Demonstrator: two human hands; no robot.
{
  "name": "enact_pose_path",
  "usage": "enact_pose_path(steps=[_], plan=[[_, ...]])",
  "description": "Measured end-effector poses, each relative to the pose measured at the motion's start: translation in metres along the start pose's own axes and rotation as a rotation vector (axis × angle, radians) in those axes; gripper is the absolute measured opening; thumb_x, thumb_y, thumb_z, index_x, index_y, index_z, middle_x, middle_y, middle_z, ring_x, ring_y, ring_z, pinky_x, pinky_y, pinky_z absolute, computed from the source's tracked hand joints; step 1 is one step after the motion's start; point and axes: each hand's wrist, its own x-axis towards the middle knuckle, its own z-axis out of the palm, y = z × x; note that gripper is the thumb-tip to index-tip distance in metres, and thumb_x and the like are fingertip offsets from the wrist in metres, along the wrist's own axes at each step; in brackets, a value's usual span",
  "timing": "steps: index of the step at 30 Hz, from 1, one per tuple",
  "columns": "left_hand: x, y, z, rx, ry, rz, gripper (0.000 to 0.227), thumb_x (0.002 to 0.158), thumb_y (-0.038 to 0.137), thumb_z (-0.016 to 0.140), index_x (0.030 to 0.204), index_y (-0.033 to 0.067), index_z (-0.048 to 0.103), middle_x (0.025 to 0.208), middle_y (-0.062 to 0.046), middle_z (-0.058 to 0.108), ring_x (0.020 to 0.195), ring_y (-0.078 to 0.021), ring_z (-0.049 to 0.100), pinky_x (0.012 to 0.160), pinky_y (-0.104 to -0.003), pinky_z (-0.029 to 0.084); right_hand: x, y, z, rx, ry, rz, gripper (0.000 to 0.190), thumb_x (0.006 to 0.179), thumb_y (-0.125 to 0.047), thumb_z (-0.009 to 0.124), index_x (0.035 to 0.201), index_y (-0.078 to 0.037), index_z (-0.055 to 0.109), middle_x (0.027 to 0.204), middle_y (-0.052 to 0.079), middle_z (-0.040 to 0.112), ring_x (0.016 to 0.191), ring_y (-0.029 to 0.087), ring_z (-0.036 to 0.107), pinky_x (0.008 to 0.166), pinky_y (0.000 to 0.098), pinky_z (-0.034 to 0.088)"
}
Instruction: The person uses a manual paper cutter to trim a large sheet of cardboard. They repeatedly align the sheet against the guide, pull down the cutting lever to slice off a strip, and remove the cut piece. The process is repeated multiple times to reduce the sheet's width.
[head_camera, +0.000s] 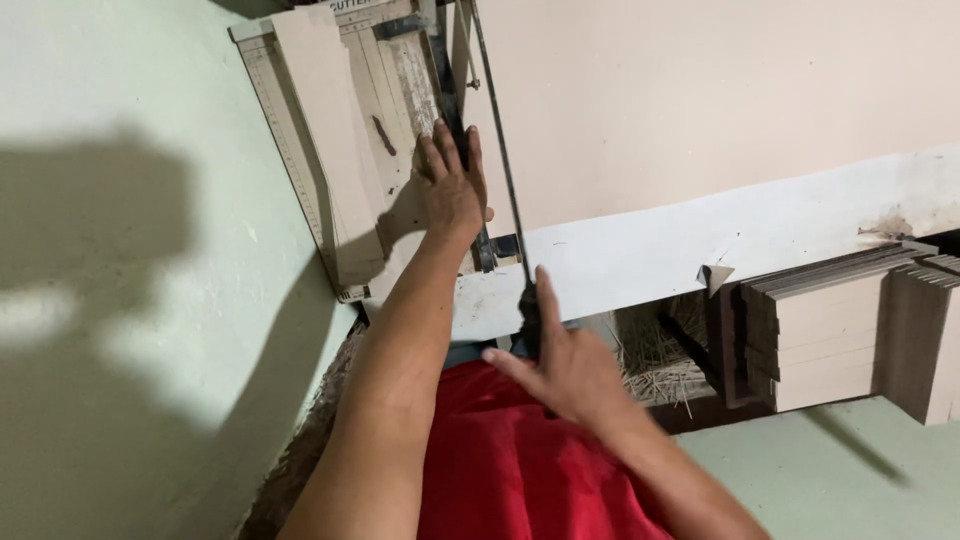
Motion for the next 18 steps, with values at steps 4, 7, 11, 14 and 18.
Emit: enact_pose_path(steps=[4,7,11,14,18], plan=[[0.000,0.003,-0.003,-0.004,-0.020,-0.018,0.122,0.079,0.026,0.087,0.165,0.0133,0.002,0.164,-0.029,-0.016,0.149,-0.0541,-0.013,0.115,-0.075,0.020,0.028,0.041,0.069,-0.205,-0.058,0.149,0.085,0.099,-0.034,0.052,0.165,-0.013,0.003,0.094,0.027,0.075,0.082,0.043,0.077,0.070,0.0502,0.063],[0.000,0.004,-0.006,-0.022,-0.042,-0.027,0.122,0.079,0.023,0.087,0.165,0.0138,0.001,0.164,-0.029,-0.016,0.149,-0.0532,-0.015,0.115,-0.075,0.019,0.090,0.127,0.151,-0.272,0.173,0.019,0.080,0.097,-0.020,0.053,0.163,-0.009,0.009,0.087,0.025,0.075,0.077,0.042,0.076,0.066,0.0527,0.060],[0.007,-0.001,0.012,-0.048,0.012,-0.013,0.122,0.079,0.019,0.087,0.166,0.0133,0.002,0.164,-0.030,-0.014,0.150,-0.0545,-0.012,0.115,-0.075,0.019,0.114,0.162,0.172,-0.166,0.192,0.053,0.078,0.098,-0.027,0.053,0.163,-0.019,0.010,0.098,0.031,0.075,0.084,0.051,0.073,0.073,0.0633,0.055],[-0.021,0.006,-0.018,-0.090,0.070,0.041,0.113,0.079,0.018,0.086,0.165,0.0156,0.013,0.165,-0.026,-0.017,0.152,-0.0520,-0.012,0.118,-0.075,0.009,0.036,0.073,0.080,0.088,0.020,0.132,0.089,0.094,-0.044,0.060,0.164,-0.020,0.010,0.096,0.029,0.076,0.088,0.050,0.075,0.076,0.0549,0.059],[-0.028,-0.016,-0.002,0.193,0.421,0.376,0.040,0.097,0.031,0.068,0.136,0.0200,0.066,0.164,-0.017,0.036,0.154,-0.0437,0.006,0.121,-0.067,0.006,-0.011,0.014,-0.013,0.249,-0.042,0.116,0.108,0.079,-0.060,0.064,0.166,-0.023,0.012,0.107,0.039,0.071,0.100,0.062,0.068,0.088,0.0675,0.052]])
